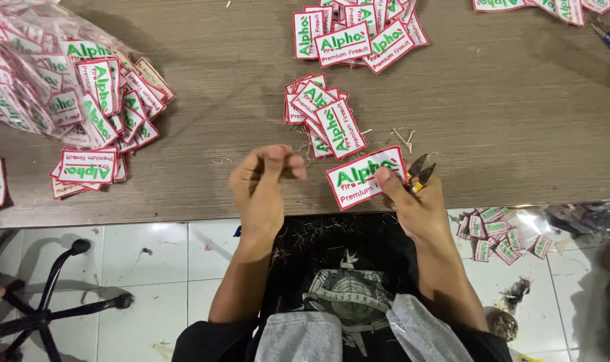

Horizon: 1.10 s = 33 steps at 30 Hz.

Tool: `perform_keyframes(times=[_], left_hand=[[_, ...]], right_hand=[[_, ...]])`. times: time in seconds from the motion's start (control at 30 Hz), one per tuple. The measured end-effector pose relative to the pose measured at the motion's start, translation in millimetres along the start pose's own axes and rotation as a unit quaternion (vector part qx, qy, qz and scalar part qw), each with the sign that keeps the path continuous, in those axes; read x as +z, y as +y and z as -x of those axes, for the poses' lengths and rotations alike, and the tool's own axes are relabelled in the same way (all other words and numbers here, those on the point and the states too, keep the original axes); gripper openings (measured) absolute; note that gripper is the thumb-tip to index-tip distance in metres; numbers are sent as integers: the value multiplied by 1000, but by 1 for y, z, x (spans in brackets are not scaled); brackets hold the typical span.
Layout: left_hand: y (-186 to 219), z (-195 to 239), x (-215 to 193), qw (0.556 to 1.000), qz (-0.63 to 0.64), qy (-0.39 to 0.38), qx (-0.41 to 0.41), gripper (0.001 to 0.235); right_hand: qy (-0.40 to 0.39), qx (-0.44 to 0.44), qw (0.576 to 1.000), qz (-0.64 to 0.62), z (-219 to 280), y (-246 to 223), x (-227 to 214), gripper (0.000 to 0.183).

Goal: Using scissors to cut and trim individual brand labels from a strip of printed labels.

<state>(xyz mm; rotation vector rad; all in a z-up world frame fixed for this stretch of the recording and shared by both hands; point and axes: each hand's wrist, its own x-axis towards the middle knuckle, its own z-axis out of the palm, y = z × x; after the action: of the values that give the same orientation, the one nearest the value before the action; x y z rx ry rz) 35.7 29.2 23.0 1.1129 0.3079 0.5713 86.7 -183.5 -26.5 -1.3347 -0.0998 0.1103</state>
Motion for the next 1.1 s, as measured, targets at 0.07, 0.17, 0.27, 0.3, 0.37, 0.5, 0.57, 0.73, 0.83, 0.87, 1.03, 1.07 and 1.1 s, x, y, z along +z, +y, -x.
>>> perform_keyframes(times=[0.07,0.17,0.27,0.3,0.37,0.5,0.57,0.73,0.83,0.87,1.03,1.07,1.1], left_hand=[[5,2,3,1000,8,-4,10,20],[12,6,0,1000,-3,-14,17,22],[-9,8,-15,1000,-1,-17,16,40],[-20,8,-22,1000,18,-15,21,64],[-23,7,-28,997,-12,-41,66,83],[12,12,-15,972,-116,-144,144,88],[13,14,-12,966,-134,-189,116,55],[-9,25,-1,964,-55,-255,-45,54],[-3,27,6,970,-78,-210,-93,27],[-2,26,7,971,-80,-206,-95,26],[7,24,5,970,-97,-194,-110,29],[7,24,5,970,-101,-189,-114,29],[7,24,5,970,-105,-185,-117,29]], right_hand=[[-5,-15,1000,8,-2,7,-3,27],[-17,-32,999,16,-4,10,-3,28],[-27,-30,999,20,-4,3,1,29],[-31,-28,999,21,-3,0,3,29],[-41,-27,998,24,-2,1,2,30],[-26,-1,999,41,1,-8,14,27],[-12,6,999,35,4,-17,21,28],[1,36,999,23,8,-20,28,32],[-9,43,999,-3,7,-6,17,30],[-16,47,999,-13,6,-1,14,29],[-18,31,999,-17,3,-3,8,23],[-14,31,999,2,2,-4,9,22],[-11,31,999,20,2,-5,9,20]])
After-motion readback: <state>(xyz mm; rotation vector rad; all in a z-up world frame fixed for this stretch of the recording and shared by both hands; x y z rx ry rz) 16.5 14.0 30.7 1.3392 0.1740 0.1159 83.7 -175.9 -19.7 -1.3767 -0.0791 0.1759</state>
